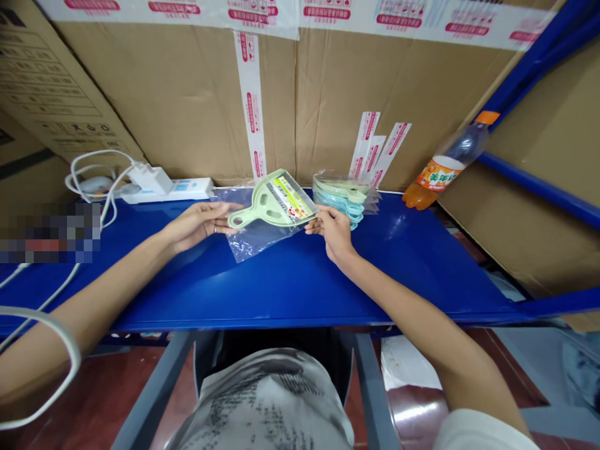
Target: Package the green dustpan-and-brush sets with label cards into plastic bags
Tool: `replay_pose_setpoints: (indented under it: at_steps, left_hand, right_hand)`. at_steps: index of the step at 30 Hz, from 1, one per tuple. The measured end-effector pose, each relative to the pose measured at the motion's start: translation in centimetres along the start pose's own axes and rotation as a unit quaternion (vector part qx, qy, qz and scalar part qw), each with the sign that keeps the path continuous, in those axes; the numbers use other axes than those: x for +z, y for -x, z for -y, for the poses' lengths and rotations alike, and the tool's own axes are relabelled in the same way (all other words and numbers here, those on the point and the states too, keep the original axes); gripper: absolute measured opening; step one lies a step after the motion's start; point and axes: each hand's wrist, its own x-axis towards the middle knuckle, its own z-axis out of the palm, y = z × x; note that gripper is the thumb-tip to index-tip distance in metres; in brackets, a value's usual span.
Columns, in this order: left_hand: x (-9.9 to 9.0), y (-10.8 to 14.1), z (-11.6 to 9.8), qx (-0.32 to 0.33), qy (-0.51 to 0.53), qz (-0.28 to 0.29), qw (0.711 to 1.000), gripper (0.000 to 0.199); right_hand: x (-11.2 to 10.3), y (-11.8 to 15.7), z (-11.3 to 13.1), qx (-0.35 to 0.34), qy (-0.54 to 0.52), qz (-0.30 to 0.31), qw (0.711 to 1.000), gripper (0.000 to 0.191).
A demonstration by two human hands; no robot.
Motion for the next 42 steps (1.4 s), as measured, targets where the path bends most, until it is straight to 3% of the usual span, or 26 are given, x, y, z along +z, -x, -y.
replay_pose_setpoints:
  at_steps: [8, 12, 14, 17, 25, 28, 31, 37, 42]
  left_hand:
    - [1.0, 0.2, 0.5, 0.006, 0.077, -0.03, 0.997, 0.03]
    - [-0.1, -0.2, 0.1, 0.012, 0.075, -0.094, 0.993, 0.026]
    - [-0.9, -0.4, -0.1, -0.006, 0.059, -0.098, 0.993, 0.027]
    - [-1.3, -0.5, -0.1, -0.018, 0.047, -0.074, 0.996, 0.03]
    - [0.2, 0.1, 1.1, 0.01, 0.021, 0.036, 0.999, 0.032]
    - [0.4, 0.0, 1.4, 0.006, 0.016, 0.052, 0.998, 0.04]
    - [0.4, -0.1, 1.3, 0.001, 0.029, 0.039, 0.999, 0.044]
    - [0.5, 0.0, 0.6, -0.05, 0.04, 0.001, 0.998, 0.024]
    - [0.6, 0.1, 0.1, -0.069, 0.03, -0.039, 0.996, 0.018]
  right_hand:
    - [0.1, 1.0, 0.1, 0.01, 0.003, 0.053, 0.999, 0.026]
    - [-0.6, 0.5, 0.7, 0.054, 0.057, 0.138, 0.987, 0.015]
    - [-1.0, 0.0, 1.1, 0.054, 0.074, 0.148, 0.985, 0.013]
    - [-1.2, -0.7, 1.4, 0.064, 0.069, 0.145, 0.985, 0.016]
    - [0.0, 0.4, 0.2, 0.199, -0.045, 0.243, 0.948, 0.039]
    - [0.3, 0.7, -0.5, 0.192, -0.076, 0.218, 0.954, 0.034]
    - [0.2, 0.5, -0.8, 0.141, -0.092, 0.175, 0.97, 0.028]
    - [-0.3, -0.2, -0.6, 0.101, -0.095, 0.13, 0.982, 0.028]
    - [-0.7, -0.1, 0.0, 0.082, -0.061, 0.132, 0.986, 0.023]
